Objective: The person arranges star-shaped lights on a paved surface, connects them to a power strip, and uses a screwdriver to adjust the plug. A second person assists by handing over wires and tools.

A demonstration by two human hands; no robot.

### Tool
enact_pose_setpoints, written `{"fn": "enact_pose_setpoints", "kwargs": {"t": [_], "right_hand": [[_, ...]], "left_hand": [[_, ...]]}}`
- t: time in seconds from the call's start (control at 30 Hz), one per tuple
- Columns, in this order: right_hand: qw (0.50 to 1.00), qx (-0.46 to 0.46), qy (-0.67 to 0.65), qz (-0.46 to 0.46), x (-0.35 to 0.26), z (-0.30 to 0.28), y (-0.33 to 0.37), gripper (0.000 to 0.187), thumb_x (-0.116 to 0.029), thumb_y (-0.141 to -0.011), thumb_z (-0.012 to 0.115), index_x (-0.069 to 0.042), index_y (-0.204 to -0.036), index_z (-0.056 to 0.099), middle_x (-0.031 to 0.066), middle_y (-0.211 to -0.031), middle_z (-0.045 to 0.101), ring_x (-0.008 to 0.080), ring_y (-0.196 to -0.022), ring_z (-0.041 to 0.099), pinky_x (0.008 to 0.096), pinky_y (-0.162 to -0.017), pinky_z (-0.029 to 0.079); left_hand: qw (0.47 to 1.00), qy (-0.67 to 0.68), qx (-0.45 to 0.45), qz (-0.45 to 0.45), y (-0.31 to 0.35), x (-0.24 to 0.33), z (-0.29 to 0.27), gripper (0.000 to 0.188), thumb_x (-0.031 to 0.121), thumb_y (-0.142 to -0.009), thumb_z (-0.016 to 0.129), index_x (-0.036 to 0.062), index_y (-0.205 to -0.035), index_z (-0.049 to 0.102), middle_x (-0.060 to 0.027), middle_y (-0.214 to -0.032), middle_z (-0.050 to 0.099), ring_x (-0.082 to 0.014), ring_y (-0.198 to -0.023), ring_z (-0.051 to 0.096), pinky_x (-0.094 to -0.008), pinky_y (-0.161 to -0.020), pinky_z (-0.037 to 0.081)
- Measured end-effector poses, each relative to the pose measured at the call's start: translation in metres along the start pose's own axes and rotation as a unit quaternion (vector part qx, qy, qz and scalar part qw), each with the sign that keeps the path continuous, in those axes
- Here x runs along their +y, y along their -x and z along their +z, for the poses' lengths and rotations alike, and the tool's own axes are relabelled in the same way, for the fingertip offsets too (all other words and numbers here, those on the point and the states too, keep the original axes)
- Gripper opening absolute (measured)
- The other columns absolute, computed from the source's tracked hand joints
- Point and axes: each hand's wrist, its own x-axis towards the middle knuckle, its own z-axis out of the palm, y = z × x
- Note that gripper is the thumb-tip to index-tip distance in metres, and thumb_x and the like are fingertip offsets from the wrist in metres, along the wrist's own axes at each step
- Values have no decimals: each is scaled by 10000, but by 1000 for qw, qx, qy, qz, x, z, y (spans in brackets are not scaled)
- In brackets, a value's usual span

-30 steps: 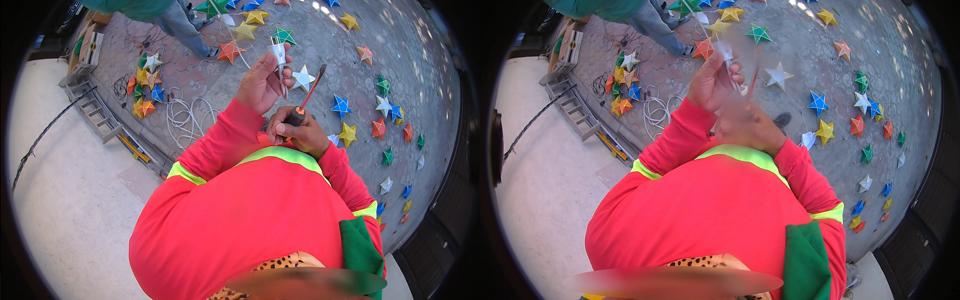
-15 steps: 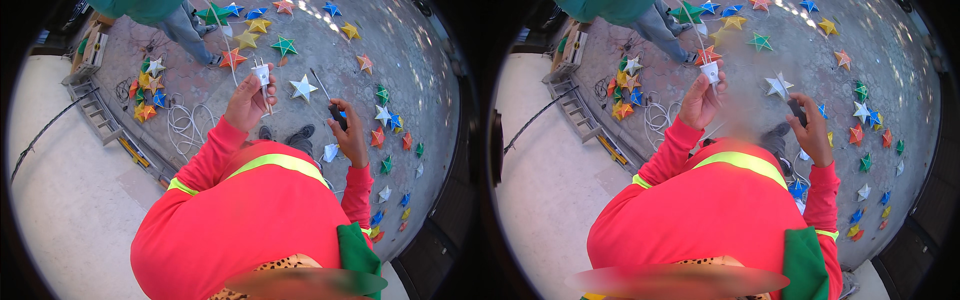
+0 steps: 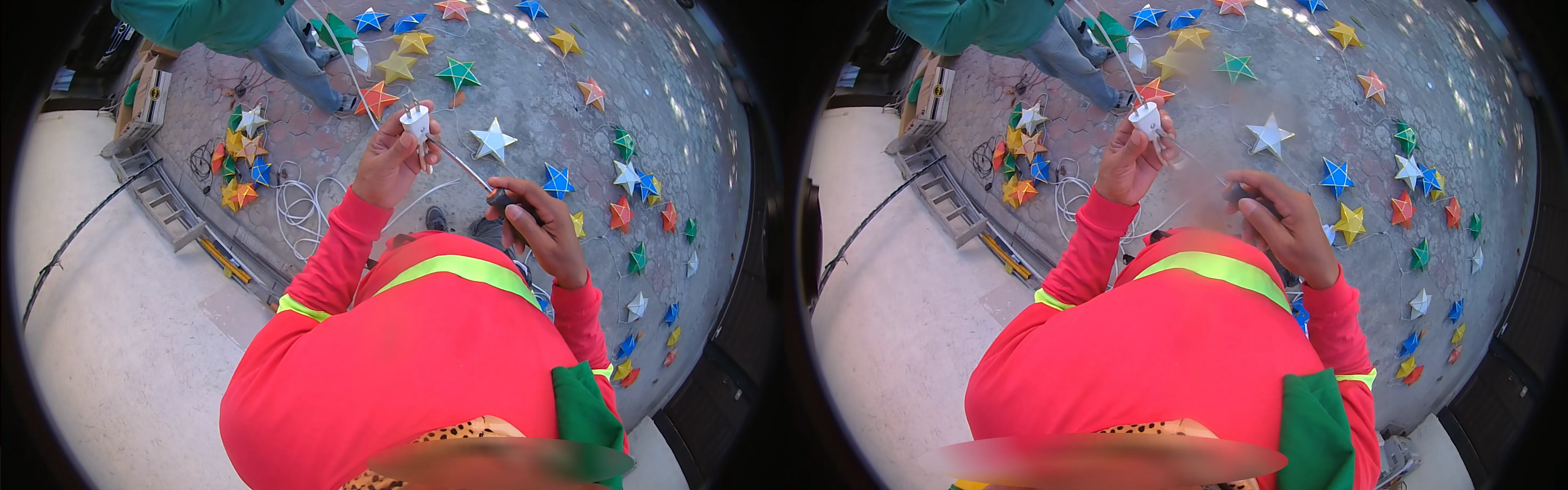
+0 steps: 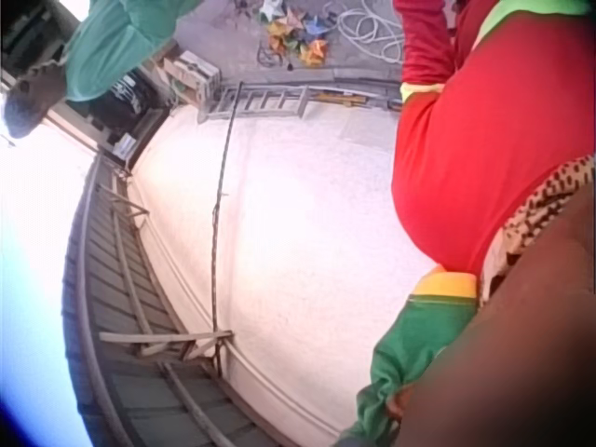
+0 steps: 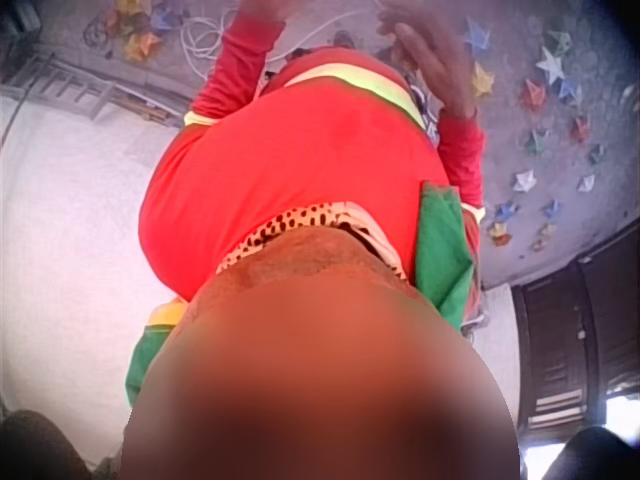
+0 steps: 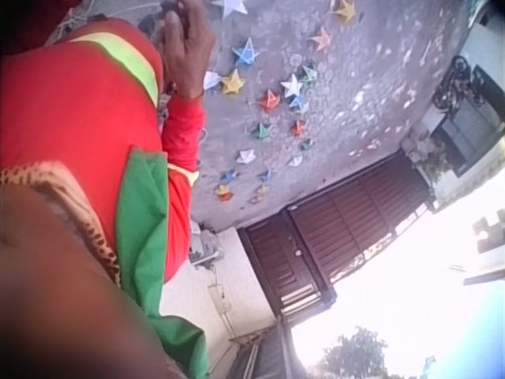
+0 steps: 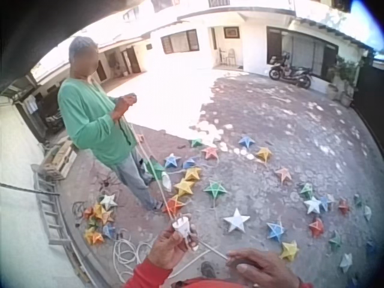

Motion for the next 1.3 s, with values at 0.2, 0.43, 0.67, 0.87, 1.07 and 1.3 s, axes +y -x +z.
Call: {"fn": "enact_pose_setpoints", "kwargs": {"t": [0.2, 0.43, 0.67, 0.87, 1.07, 1.3], "right_hand": [[998, -13, -47, 26, 1, 1, -4, 319, -115, -958, 470, -19, -1254, 546, 48, -905, 647, 38, -599, 563, 167, -490, 422], [980, -35, -170, 101, -1, -1, -4, 345, -205, -972, 488, -7, -1249, 543, 50, -923, 633, 54, -603, 591, 162, -483, 440], [945, -56, -288, 145, 5, -11, -4, 361, -179, -959, 491, 40, -1243, 521, 106, -907, 639, 102, -586, 635, 175, -456, 489], [925, -71, -339, 153, 13, -13, -3, 359, -161, -957, 484, 56, -1243, 509, 130, -880, 643, 127, -570, 647, 182, -459, 505], [925, -61, -342, 154, 16, -11, 0, 359, -172, -959, 487, 56, -1235, 512, 126, -872, 644, 128, -560, 642, 186, -451, 497], [956, -21, -267, 123, 11, -5, 4, 375, -163, -970, 476, 25, -1294, 488, 108, -877, 631, 93, -564, 598, 177, -429, 434]], "left_hand": [[1000, -5, -1, 0, 3, 1, -2, 517, 205, -912, 645, 46, -1366, 456, -92, -1112, 592, -167, -873, 587, -314, -756, 469], [999, -41, -2, 7, 1, 4, -3, 526, 211, -903, 658, 41, -1360, 461, -84, -1094, 600, -156, -849, 581, -308, -749, 468], [994, -109, -10, 5, 1, 6, -3, 491, 161, -889, 656, 40, -1337, 496, -74, -1063, 612, -141, -841, 573, -280, -734, 467], [992, -125, -20, 4, 2, 5, -4, 463, 124, -887, 640, 45, -1326, 515, -72, -1056, 613, -134, -839, 570, -271, -729, 470], [996, -84, -20, 0, 3, 2, -6, 478, 150, -902, 635, 38, -1342, 485, -83, -1071, 607, -151, -852, 579, -295, -723, 470], [999, 19, -32, -24, 5, -1, -3, 573, 285, -912, 637, 29, -1377, 420, -70, -1137, 558, -152, -897, 559, -312, -740, 447]]}}
